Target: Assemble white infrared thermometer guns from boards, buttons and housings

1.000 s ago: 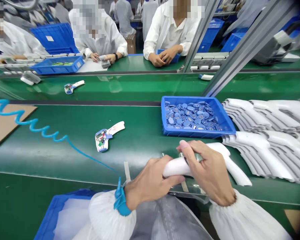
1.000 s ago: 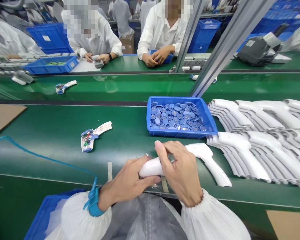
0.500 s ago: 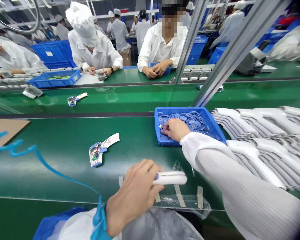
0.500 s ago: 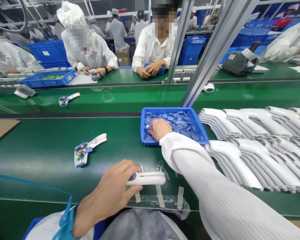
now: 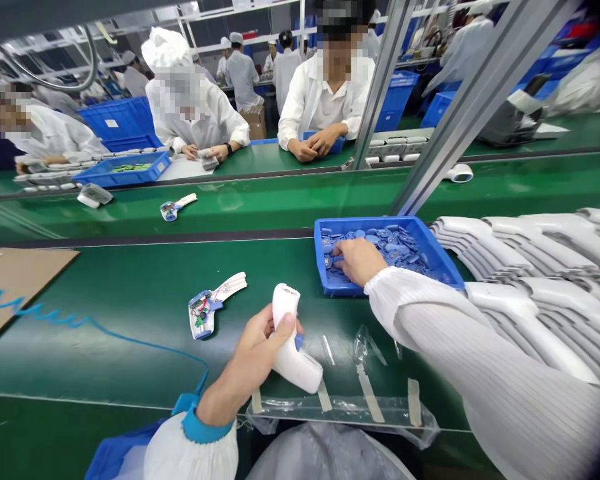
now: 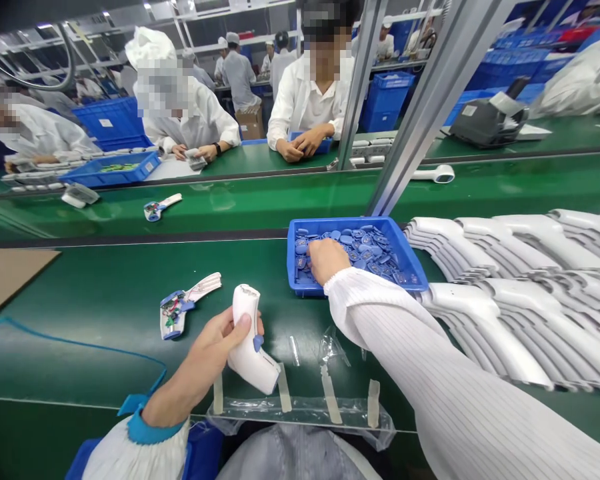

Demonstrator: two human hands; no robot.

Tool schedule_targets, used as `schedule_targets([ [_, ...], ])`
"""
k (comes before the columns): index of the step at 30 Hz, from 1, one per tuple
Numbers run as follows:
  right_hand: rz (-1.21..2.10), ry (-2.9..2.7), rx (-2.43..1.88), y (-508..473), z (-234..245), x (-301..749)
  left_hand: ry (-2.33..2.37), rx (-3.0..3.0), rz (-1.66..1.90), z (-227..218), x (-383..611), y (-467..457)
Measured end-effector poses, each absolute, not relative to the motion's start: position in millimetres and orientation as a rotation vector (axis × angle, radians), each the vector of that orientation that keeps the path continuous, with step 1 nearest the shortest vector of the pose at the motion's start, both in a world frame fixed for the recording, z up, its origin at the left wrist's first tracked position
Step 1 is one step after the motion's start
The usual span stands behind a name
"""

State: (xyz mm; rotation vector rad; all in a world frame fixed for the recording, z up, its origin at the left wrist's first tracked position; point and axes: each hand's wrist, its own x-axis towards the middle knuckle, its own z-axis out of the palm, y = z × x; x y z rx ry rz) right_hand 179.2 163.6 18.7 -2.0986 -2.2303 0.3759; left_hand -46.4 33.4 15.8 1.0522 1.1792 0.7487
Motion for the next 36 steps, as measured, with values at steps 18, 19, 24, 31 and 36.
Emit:
schedule_targets([
  [18, 1.343, -1.369, -1.181, 44.3, 52.0, 163.8, 1.341, 1.866, 0.607, 42.2, -31.9, 37.0],
  [19, 1.324, -1.379, -1.159, 43.4, 51.0, 163.2, 1.346, 1.873, 0.61, 41.7, -31.8, 36.5],
  [24, 1.038, -1.55, -1.203, 35.4, 46.7, 153.8, 1.345, 1.951, 0.605, 39.4, -31.7, 34.4],
  [31, 0.555, -1.819, -1.307, 24.9, 21.7, 145.1, 1.307, 2.208, 0.539, 34.1, -26.8, 34.5],
  [36, 0.567, -1.739, -1.4, 9.4, 14.1, 153.2, 1.412, 2.185, 0.67, 21.2, -25.4, 35.0],
])
